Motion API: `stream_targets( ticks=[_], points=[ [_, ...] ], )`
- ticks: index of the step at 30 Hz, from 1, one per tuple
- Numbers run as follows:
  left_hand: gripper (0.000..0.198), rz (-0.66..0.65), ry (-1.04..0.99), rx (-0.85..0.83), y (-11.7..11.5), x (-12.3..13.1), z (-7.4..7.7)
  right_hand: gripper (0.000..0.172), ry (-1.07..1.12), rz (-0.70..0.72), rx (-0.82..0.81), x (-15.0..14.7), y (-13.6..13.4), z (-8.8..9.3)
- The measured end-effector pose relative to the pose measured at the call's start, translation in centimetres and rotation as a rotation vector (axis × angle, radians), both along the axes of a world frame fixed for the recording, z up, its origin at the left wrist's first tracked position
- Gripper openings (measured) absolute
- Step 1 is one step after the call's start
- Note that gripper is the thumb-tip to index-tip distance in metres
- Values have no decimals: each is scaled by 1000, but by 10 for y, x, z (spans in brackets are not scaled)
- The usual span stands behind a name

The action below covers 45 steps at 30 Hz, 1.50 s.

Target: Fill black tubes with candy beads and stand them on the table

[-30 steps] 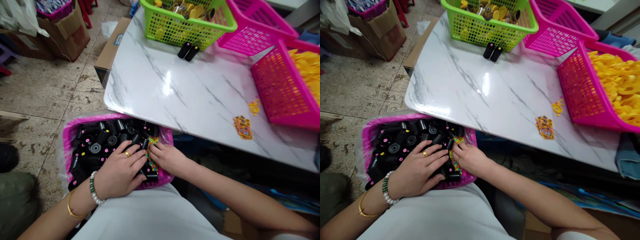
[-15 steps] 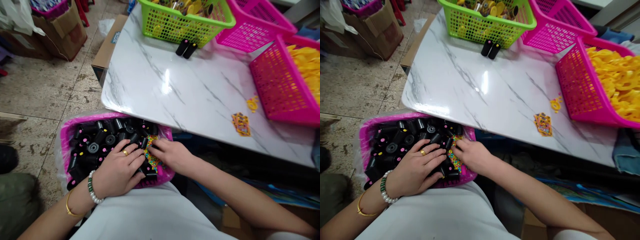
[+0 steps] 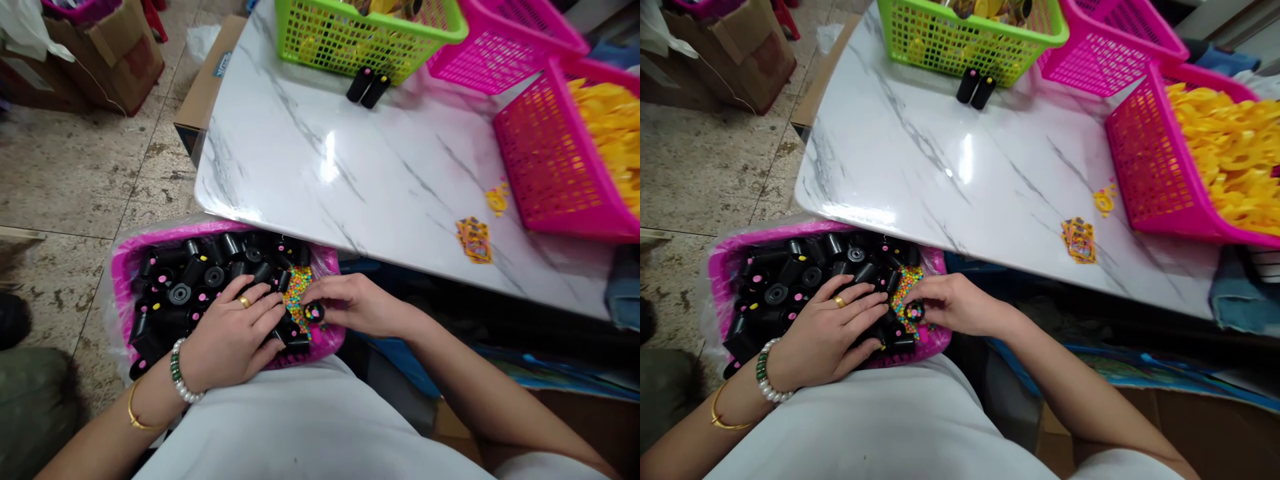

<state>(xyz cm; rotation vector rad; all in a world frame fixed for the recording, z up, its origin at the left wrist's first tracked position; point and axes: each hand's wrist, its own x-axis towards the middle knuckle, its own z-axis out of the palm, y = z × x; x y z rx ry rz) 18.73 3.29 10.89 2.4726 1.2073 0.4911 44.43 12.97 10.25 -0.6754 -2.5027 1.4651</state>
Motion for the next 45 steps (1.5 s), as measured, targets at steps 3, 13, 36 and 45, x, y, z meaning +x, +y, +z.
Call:
stream_targets(
  ticks=[3, 13, 36, 45],
  points=[
    [37, 3, 6, 25, 0, 1, 0, 19, 67, -45, 60, -1, -2, 2],
    [38, 13, 14, 28, -1, -1, -3, 27, -285, 95, 752, -1, -8, -11],
    [38, 3, 34, 22, 2, 1, -1, 28, -325, 229, 685, -25, -10, -22],
    [38, 7, 38, 8, 1, 0, 0, 23, -99, 169, 251, -12, 4, -10]
  ],
)
